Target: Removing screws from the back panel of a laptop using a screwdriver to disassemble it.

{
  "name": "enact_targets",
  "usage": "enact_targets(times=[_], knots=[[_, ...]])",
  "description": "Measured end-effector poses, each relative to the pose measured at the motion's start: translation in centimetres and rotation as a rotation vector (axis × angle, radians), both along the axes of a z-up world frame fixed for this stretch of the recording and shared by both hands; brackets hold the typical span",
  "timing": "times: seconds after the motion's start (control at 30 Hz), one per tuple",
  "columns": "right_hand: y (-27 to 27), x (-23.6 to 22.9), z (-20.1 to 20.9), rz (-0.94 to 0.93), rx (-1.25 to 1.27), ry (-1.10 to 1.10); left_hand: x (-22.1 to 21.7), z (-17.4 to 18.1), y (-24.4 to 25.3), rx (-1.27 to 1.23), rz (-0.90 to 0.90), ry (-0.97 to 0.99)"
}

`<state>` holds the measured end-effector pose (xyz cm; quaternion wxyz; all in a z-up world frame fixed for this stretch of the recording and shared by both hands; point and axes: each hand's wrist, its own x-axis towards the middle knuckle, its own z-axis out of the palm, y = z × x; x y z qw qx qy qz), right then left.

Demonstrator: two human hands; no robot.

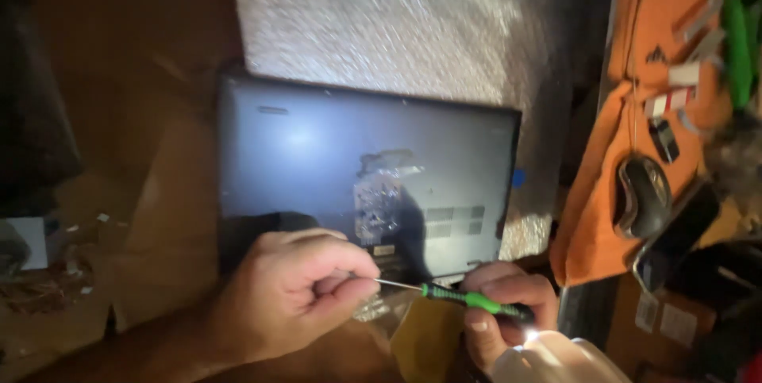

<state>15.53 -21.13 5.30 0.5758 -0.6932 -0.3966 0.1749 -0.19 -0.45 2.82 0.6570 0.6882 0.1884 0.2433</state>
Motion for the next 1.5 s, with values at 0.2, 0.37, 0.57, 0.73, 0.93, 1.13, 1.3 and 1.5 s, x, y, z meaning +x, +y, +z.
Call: enact_targets(times=[0.2,0.37,0.57,0.73,0.93,1.13,1.3,1.5], knots=[[-1.2,2.9,-0.6,-0.065,-0.132,-0.052,-0.3,0.4,0.7,0.06,-0.015,-0.2],[-4.2,16.2,-4.5,0.97,-1.0,1.202,-0.6,-0.1,1.2,0.255,0.007,-0.236],[0.1,14.6,1.7,0.454,-1.146,1.447,-0.9,0.7,2.9,0.116,-0.017,-0.33],[5.9,10.9,6.6,0.84,-0.39,0.127,-2.8,-2.3,4.0,0.042,0.113,-0.279],[15.2,3.1,8.2,0.218,-0.299,-0.559,-2.3,-7.5,8.1,-0.029,0.513,0.138],[22.6,4.1,6.4,0.529,-0.535,-0.88,-0.6,-9.7,10.4,-0.303,0.307,0.402],[24.7,3.6,5.0,0.621,-0.578,-0.887,-0.1,-10.7,10.2,-0.311,0.288,0.258],[25.4,3.4,4.6,0.697,-0.568,-0.901,-0.1,-11.2,10.4,-0.342,0.273,0.169]])
